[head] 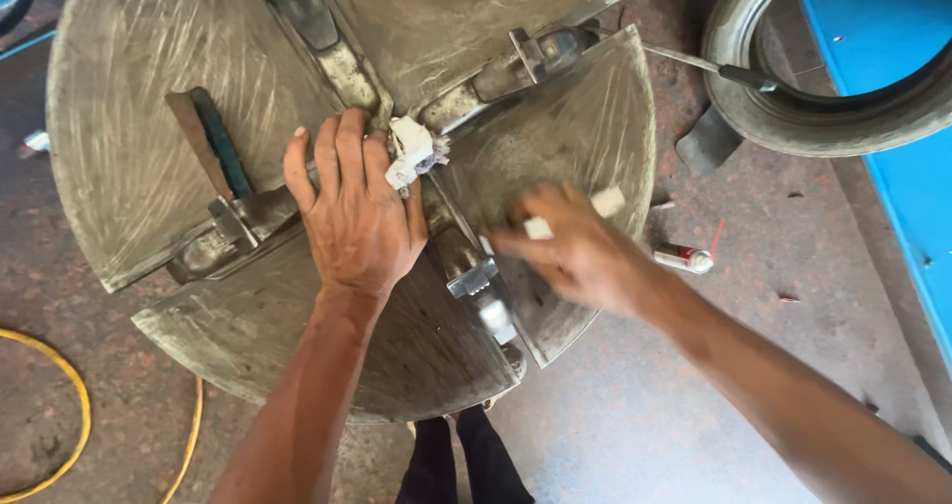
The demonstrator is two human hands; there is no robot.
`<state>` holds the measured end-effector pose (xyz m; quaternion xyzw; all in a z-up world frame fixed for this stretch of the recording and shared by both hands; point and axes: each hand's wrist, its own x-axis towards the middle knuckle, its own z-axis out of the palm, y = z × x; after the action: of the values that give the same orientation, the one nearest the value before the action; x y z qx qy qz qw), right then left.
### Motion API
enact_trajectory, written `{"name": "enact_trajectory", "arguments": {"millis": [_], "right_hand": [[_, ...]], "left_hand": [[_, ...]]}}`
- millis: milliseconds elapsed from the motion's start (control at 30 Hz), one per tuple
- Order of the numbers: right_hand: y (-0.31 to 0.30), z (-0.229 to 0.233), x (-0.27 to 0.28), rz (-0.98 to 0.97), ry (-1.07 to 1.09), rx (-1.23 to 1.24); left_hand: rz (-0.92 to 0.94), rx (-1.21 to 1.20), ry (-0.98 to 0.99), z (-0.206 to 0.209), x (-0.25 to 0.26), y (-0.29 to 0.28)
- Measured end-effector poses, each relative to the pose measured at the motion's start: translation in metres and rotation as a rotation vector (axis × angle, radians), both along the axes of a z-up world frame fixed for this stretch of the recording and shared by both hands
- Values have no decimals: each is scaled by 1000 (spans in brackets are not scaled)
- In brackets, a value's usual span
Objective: The person scrubs and wipes a large circular metal plate with multiple clamps using a rag and a small brush. They repeatedly rub the surface and crevices of the clamps to remove dirt and grime.
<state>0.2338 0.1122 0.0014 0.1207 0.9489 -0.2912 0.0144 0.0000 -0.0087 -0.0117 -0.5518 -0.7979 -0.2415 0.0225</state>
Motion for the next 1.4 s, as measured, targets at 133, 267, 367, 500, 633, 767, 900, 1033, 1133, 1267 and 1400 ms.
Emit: {"name": "enact_trajectory", "arguments": {"millis": [133,267,367,500,633,767,900,1033,1133,1267,1400], "right_hand": [[-4,7,32,186,-93,-18],[36,-30,-13,30,112,103],[16,-34,0,20,23,40],[-26,10,56,35,-252,-94],[-5,-10,27,-3,-80,-44],[-25,-10,55,35,137,47],[-24,10,67,-328,-111,-365],[31,3,19,-1076,-167,-1040],[15,18,23,-1172,-204,-1022],[-40,41,30,-1267,-416,-1080],[-3,10,13,-1238,-6,-1435]], "left_hand": [[7,22,4,-2,-2,0],[11,-20,16,0,0,-1],[0,-5,15,-2,0,-1],[7,1,10,-3,-2,0],[-8,-20,21,2,1,-4],[-22,7,23,1,0,-5],[-11,-5,12,2,1,-2],[-10,-8,28,0,0,-3],[-24,-4,17,-3,3,-3],[-20,7,-5,0,1,-2],[-24,-7,39,-4,4,-13]]}}
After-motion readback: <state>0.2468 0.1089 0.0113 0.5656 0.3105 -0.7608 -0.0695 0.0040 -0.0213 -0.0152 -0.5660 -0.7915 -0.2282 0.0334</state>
